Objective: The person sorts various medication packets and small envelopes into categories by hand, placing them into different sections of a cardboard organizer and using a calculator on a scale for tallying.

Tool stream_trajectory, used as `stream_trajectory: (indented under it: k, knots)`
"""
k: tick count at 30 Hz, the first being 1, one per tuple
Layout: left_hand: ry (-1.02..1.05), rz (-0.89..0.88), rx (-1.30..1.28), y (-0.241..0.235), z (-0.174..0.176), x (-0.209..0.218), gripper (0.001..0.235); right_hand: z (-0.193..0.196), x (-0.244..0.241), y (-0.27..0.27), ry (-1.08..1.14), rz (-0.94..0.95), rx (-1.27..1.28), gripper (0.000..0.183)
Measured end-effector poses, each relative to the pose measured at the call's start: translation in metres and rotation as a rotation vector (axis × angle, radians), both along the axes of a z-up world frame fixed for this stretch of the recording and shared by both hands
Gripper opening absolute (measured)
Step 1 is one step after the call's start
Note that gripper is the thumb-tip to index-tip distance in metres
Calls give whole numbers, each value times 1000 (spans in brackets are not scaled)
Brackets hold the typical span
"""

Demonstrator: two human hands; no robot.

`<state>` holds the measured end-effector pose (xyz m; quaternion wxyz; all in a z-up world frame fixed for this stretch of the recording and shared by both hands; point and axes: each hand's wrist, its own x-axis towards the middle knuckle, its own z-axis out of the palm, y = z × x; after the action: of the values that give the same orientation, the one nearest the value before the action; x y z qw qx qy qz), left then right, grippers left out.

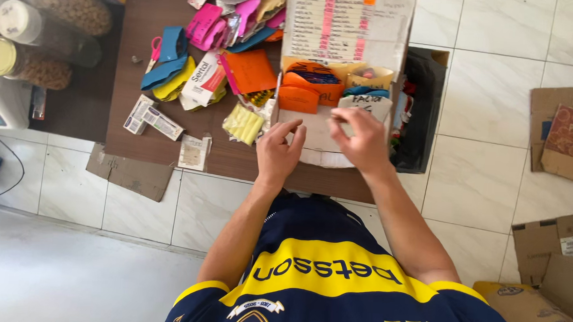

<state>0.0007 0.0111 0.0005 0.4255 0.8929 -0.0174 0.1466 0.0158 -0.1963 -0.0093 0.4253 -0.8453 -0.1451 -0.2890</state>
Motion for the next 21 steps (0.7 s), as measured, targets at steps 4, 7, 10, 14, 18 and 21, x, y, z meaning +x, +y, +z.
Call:
stream_trajectory:
  k: [4, 7, 10, 14, 18, 21]
  knots:
    - [45, 23, -23, 43, -4, 5, 17, 14, 25, 80, 108, 130, -75, 20]
    - [40, 45, -38, 73, 11, 14, 16, -9, 59, 127, 244, 191, -223, 34]
    - [55, 9, -69, 107, 14, 20, 14, -27, 88, 160, 263, 205, -376, 52]
    - [92, -63, -130, 149, 16, 32, 14, -36, 109, 181, 331, 198, -479, 66]
    - [149, -149, -174, 180, 14, 43, 13, -33, 112, 193, 402, 186, -458, 52]
    - [173, -211, -188, 201, -3, 54, 13, -45, 111, 198, 387, 139, -451, 44]
